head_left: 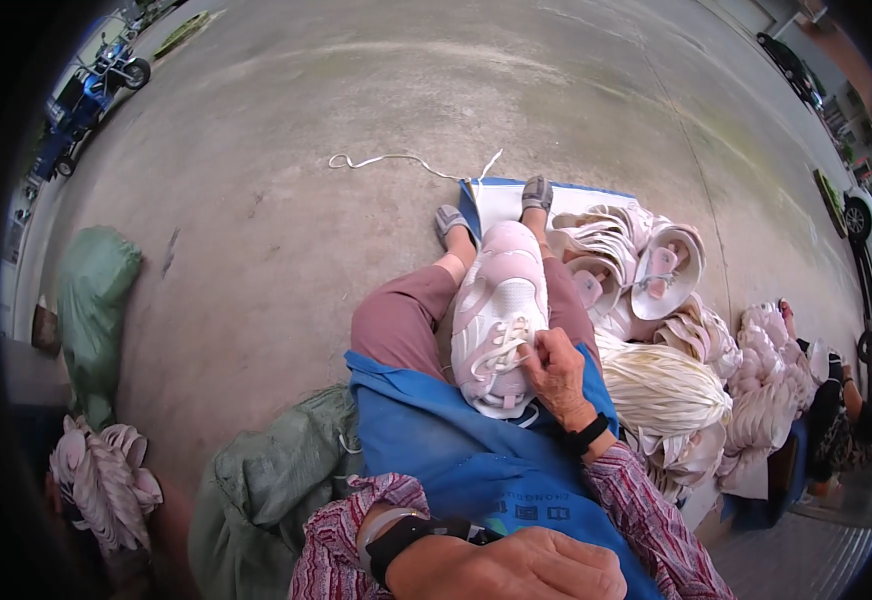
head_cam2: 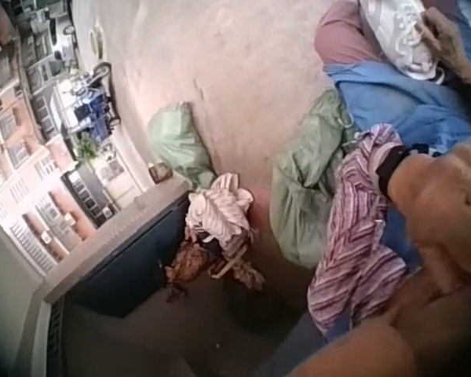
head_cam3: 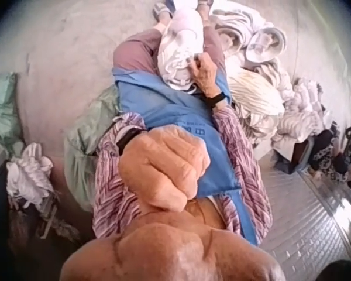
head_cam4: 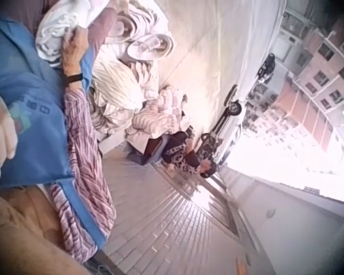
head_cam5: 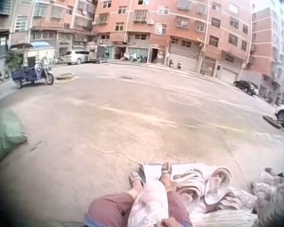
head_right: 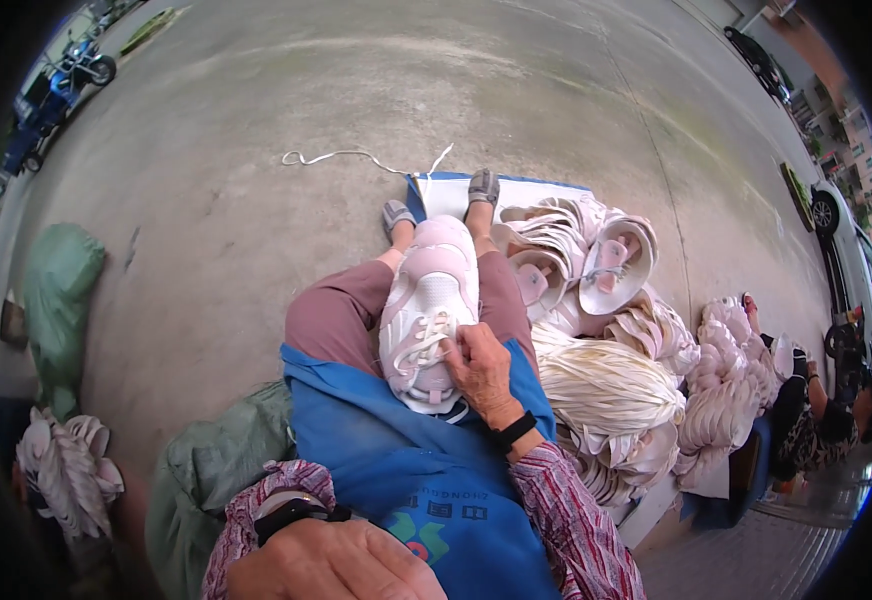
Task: Lacing a new pair of pink and white sneakers during manufacturing.
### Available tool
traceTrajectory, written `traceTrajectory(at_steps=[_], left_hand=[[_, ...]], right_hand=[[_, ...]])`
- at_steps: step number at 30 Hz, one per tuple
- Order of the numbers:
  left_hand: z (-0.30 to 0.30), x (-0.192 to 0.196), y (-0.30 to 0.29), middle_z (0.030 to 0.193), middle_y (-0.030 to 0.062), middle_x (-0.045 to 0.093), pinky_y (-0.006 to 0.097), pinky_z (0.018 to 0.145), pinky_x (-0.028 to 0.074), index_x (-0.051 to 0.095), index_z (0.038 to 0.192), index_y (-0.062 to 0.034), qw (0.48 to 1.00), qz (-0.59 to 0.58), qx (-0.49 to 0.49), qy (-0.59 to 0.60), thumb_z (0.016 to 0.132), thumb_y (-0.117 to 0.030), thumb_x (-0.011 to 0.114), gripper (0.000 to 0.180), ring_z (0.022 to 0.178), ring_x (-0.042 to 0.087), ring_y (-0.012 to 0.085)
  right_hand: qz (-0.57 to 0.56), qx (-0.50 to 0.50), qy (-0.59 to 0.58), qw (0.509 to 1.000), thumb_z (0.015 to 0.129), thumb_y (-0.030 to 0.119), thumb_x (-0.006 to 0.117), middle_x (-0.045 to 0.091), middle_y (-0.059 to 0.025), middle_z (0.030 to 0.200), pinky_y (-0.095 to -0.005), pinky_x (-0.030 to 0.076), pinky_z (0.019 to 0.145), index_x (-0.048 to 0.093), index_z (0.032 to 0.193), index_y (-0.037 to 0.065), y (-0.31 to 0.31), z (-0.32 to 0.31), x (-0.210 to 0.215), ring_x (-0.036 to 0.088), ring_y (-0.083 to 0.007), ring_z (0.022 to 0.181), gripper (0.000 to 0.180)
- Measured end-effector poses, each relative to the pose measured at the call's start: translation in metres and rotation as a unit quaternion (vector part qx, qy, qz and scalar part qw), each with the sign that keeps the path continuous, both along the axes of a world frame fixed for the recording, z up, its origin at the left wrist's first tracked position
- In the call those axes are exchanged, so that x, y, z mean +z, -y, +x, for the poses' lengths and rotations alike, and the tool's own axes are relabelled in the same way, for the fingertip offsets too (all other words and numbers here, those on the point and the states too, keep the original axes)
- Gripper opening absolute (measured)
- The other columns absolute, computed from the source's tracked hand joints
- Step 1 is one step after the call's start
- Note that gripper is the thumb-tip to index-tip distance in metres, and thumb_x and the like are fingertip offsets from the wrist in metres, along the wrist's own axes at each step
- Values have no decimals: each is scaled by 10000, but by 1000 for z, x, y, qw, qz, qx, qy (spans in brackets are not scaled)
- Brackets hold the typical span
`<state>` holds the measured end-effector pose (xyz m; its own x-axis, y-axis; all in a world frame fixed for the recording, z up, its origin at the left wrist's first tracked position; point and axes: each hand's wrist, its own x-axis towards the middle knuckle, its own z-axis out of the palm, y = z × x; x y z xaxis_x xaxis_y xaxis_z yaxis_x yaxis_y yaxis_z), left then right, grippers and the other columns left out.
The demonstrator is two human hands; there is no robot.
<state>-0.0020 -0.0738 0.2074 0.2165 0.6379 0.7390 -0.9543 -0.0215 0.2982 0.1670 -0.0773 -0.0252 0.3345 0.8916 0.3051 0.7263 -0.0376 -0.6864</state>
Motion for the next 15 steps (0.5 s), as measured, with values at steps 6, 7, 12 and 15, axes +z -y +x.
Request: traceTrajectory(at_steps=[6, 7, 12, 15], left_hand=[[-6, 2, 0, 670, 67, 570, 314, 524, 424, 593, 697, -5, 1000, 14, 13, -13, 911, -97, 590, 233, 530, 504, 179], [-6, 2, 1, 672, 68, 568, 313, 522, 423, 591, 696, -5, 999, 17, 27, -9, 901, -82, 589, 219, 530, 502, 180], [-6, 3, -5, 677, 67, 566, 314, 524, 424, 586, 695, -5, 999, 23, 24, -13, 896, -78, 588, 213, 537, 505, 180], [-10, 5, -6, 675, 65, 565, 313, 525, 427, 584, 698, -6, 999, 35, 32, -19, 892, -76, 587, 206, 537, 510, 178]], right_hand=[[-3, 3, 0, 1000, 786, 114, 728, 491, -85, 677, -341, 417, 510, 569, 841, 48, -1, -1, 1, 503, -228, 551, 180], [-3, 3, -1, 1000, 785, 110, 727, 488, -83, 676, -340, 414, 509, 570, 843, 48, -1, -1, 0, 500, -226, 551, 177], [-1, 4, -11, 1000, 781, 108, 728, 481, -81, 670, -335, 408, 505, 573, 842, 47, -2, 0, -3, 491, -219, 543, 177], [-3, -9, -18, 1000, 776, 110, 734, 478, -82, 665, -329, 405, 499, 571, 837, 43, -1, 0, -1, 485, -212, 530, 186]])
